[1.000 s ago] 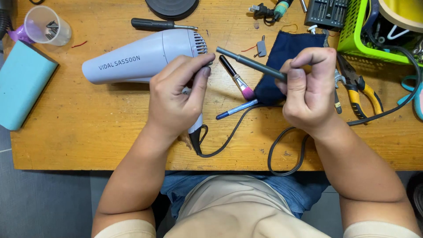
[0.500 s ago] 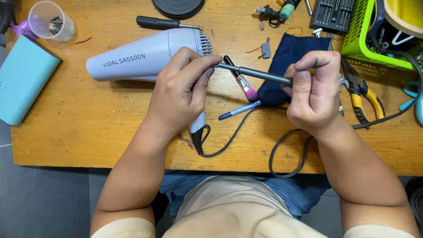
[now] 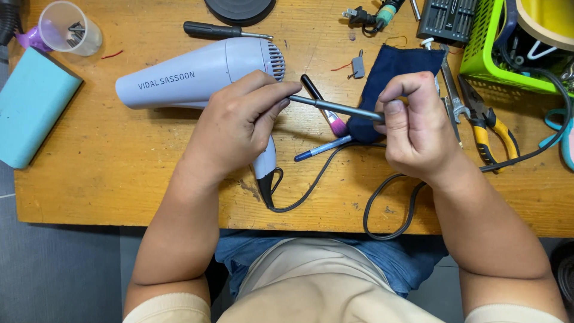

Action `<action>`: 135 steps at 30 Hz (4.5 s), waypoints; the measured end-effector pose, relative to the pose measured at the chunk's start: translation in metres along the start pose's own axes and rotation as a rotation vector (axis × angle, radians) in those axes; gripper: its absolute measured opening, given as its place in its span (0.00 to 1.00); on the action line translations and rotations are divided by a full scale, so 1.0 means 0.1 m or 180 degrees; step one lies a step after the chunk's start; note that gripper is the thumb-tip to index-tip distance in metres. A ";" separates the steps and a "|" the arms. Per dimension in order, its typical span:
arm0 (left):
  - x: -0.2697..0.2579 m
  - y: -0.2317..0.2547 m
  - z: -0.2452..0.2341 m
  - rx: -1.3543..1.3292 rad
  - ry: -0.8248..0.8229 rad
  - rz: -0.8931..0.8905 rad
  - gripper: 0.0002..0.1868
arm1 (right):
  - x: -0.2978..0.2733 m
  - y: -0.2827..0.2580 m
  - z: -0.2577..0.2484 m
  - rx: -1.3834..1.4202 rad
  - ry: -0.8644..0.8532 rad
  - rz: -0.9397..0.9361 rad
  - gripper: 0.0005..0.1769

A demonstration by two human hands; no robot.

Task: Inspecting and repairing a hair dryer using a pen as a probe to reach an internal component.

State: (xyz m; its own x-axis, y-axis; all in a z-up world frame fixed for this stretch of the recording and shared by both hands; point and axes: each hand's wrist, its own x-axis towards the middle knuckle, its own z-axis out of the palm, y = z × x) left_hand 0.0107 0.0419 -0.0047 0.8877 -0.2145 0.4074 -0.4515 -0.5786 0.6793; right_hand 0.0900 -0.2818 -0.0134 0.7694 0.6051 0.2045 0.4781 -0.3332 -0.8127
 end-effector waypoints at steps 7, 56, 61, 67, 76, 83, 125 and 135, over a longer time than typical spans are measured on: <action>0.00 0.14 0.04 -0.1784 0.0364 -0.1056 0.30 | 0.05 -0.12 0.08 0.1009 0.0210 0.0170 0.03; -0.03 0.22 0.27 -0.1348 -0.2222 -0.1439 0.14 | 0.19 -0.21 0.11 0.0019 -0.1109 -0.0994 0.07; -0.04 0.20 0.31 -0.2248 -0.1819 -0.1803 0.14 | 0.16 -0.23 0.07 0.0047 -0.0852 -0.0793 0.27; -0.04 0.26 0.38 -0.3208 -0.0296 -0.1451 0.12 | 0.09 -0.30 0.16 0.0254 -0.0347 -0.0120 0.22; -0.02 0.42 0.64 -0.3390 0.0472 -0.1237 0.08 | 0.00 -0.24 0.31 0.0182 -0.1040 0.0136 0.21; -0.40 0.64 -0.41 0.0190 -0.0277 -0.3448 0.21 | 0.09 -0.36 0.10 -0.0614 -0.0738 -0.0045 0.09; -0.27 -0.30 0.64 -0.4788 0.0795 -0.2192 0.09 | 0.10 -0.29 -0.19 -0.1258 -0.0450 -0.1180 0.09; -0.35 -0.33 0.59 -0.5770 0.0149 -0.1804 0.24 | 0.08 -0.35 -0.17 -0.1525 -0.0562 -0.1118 0.07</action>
State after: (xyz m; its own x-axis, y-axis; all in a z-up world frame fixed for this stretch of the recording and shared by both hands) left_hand -0.0001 0.0222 -0.0776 0.9558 -0.2857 -0.0695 0.2864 0.8508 0.4406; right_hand 0.0864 -0.2773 0.0262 0.4694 0.8345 0.2886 0.8587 -0.3552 -0.3695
